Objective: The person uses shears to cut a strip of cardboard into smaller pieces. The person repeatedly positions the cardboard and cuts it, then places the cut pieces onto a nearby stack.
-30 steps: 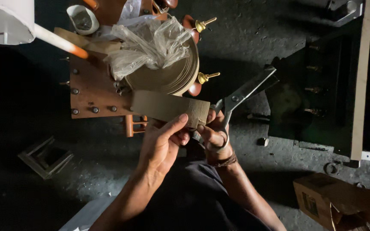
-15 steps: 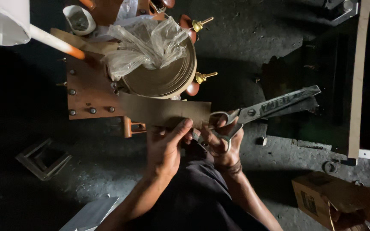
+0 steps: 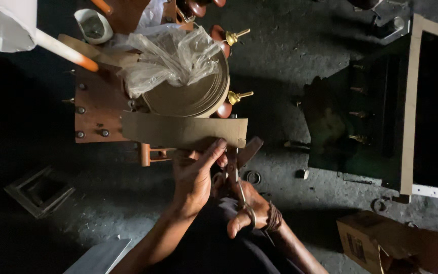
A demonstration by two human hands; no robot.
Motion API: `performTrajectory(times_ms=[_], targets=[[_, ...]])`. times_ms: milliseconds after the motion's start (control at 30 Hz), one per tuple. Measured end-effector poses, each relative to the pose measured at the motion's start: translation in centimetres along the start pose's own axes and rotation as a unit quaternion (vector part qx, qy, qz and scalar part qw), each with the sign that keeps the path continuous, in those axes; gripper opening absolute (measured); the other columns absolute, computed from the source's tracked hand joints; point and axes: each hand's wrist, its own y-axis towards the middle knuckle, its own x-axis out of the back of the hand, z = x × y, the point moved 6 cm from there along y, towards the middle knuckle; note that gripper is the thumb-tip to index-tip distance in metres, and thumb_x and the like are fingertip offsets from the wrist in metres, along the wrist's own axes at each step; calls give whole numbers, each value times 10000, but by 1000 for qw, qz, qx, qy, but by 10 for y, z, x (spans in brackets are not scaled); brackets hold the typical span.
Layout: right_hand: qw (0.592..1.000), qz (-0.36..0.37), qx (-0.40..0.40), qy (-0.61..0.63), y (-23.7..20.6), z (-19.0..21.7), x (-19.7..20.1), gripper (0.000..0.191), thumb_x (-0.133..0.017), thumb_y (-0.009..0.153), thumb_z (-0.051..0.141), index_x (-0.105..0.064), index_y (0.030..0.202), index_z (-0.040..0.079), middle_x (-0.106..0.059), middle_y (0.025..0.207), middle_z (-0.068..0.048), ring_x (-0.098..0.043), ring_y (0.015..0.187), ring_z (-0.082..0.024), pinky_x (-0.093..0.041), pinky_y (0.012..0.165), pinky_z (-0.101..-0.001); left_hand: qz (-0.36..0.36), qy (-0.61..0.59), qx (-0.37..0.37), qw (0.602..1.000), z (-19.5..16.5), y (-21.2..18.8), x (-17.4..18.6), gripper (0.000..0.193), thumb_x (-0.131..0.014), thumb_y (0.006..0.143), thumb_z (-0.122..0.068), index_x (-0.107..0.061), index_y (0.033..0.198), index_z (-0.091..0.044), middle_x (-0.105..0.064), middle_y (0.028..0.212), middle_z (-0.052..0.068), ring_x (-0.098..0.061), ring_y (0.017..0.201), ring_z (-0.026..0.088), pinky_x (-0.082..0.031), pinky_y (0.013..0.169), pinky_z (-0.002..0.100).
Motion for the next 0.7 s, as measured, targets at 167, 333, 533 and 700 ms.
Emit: performTrajectory(times_ms=[167,333,533,700], targets=[[998,24,-27,-45,1,7,0,981,-907,593,744,-604,1143,-11,-621,987,-89,-583,880,-210,-528,827,-365,14,41,3,999,4,-2,2,100,-774,925,-84,-728,936,4,-687,779,45,-618,683,121,-493,637,275],[996,-35,-23,-84,-3,-1,-1,1058,-765,593,867,-492,1256,89,-614,923,-11,-605,854,-139,-528,767,-307,12,83,-9,996,5,-2,7,122,-781,917,-106,-730,928,4,-700,774,42,-638,678,119,-510,633,272],[991,-55,-101,-60,-7,-19,-1,895,-808,609,826,-649,974,25,-654,867,-70,-659,820,-188,-540,744,-338,22,142,-14,990,7,0,12,129,-756,921,-139,-745,896,-13,-707,748,28,-663,672,105,-525,617,263],[994,-72,-74,-31,3,-13,-3,907,-819,592,821,-632,974,21,-668,848,-65,-653,772,-189,-549,697,-335,28,79,6,996,13,-1,19,134,-747,938,-101,-715,839,-16,-646,699,13,-580,593,96,-445,548,255]])
